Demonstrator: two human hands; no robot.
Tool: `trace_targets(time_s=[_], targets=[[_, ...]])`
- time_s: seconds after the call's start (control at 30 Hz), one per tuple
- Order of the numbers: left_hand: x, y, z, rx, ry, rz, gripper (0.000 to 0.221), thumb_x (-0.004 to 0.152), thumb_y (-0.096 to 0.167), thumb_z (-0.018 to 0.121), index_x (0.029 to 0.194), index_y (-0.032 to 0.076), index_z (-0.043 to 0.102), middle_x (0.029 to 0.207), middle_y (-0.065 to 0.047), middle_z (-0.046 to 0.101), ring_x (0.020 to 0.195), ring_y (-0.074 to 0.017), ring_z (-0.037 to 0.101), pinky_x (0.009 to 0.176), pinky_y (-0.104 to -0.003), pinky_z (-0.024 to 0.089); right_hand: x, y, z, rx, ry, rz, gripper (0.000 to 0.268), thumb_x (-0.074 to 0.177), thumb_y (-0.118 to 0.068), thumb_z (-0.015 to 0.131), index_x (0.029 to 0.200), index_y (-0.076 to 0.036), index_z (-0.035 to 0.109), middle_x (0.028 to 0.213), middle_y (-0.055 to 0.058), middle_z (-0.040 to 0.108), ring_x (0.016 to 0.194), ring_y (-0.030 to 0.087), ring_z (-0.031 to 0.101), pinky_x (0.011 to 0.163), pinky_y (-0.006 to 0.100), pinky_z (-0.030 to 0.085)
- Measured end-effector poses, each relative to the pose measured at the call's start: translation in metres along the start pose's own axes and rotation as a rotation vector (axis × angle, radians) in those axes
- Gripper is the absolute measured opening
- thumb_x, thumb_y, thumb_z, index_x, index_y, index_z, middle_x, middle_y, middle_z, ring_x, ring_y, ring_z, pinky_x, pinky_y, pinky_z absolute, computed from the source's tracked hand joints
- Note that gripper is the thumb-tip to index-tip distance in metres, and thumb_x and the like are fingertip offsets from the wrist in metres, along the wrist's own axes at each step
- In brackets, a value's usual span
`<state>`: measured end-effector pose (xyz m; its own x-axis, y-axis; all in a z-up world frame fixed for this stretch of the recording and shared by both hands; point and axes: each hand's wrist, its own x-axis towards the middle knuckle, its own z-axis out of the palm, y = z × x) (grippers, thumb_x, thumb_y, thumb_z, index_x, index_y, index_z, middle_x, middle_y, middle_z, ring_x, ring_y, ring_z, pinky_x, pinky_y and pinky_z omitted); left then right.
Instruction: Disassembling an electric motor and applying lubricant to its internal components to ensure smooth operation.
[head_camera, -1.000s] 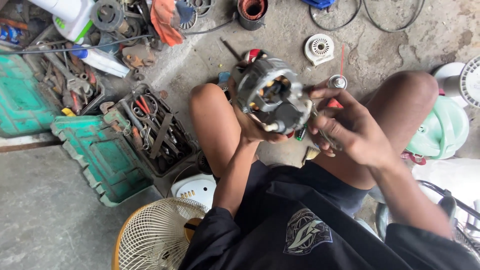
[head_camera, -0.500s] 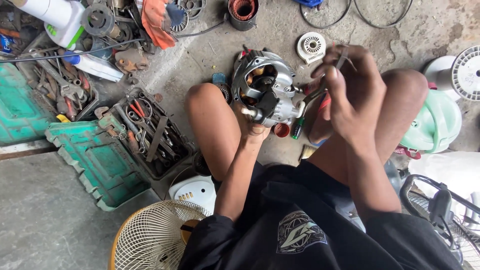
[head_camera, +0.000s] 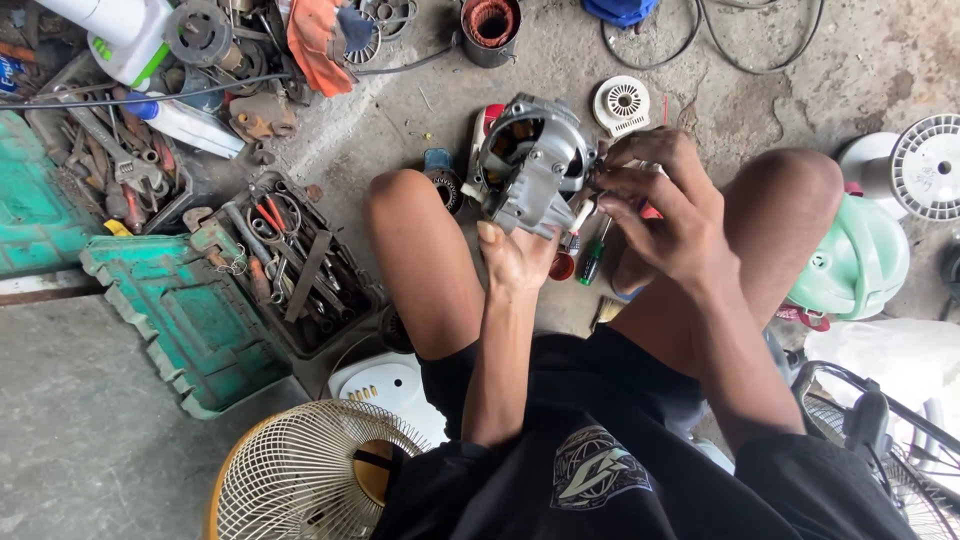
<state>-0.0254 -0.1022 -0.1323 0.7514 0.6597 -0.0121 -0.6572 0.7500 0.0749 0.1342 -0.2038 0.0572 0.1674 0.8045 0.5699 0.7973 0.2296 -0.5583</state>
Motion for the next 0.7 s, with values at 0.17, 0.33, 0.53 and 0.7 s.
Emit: trace_targets(time_s=[0.17,0.33,0.53,0.7], targets=[[-0.013,0.007,-0.003,-0.054,-0.021,-0.071,0.091,0.086,0.049,0.088,0.158,-0.001,0.064,0.162,-0.015,0.067,0.151,-0.0321,0.061,0.148,-0.071,0.027,0.015,0.013,-0.027,-0.172,-0.148,-0.252,0.019,0.111,-0.007,0.086,0.121,0.006,0.076,0.127,0.020,0.083,0.113,0.036,0.078,0.126,0.068,0.053],[-0.027,0.000,-0.013,-0.026,-0.011,-0.068,0.105,0.085,0.057,0.103,0.170,0.014,0.060,0.169,-0.010,0.066,0.154,-0.0343,0.063,0.135,-0.064,0.052,0.032,0.001,-0.046,-0.465,-0.388,-0.517,0.044,0.108,-0.033,0.089,0.143,-0.009,0.078,0.098,0.003,0.060,0.087,0.023,0.064,0.082,0.037,0.056],[-0.023,0.009,0.042,-0.042,0.010,-0.071,0.076,0.105,0.047,0.086,0.167,0.008,0.064,0.157,-0.013,0.074,0.141,-0.0317,0.072,0.120,-0.049,0.059,0.037,-0.001,-0.038,-0.388,-0.329,-0.676,0.033,0.113,-0.037,0.080,0.135,-0.014,0.088,0.106,0.003,0.070,0.105,0.022,0.079,0.092,0.036,0.074],[-0.028,0.012,0.035,-0.045,0.007,-0.089,0.075,0.109,0.045,0.081,0.169,0.006,0.061,0.154,-0.019,0.074,0.133,-0.0397,0.075,0.105,-0.053,0.064,0.036,-0.003,-0.039,-0.347,-0.341,-0.736,0.030,0.109,-0.015,0.082,0.138,-0.013,0.088,0.103,0.001,0.065,0.083,0.018,0.063,0.080,0.033,0.069]])
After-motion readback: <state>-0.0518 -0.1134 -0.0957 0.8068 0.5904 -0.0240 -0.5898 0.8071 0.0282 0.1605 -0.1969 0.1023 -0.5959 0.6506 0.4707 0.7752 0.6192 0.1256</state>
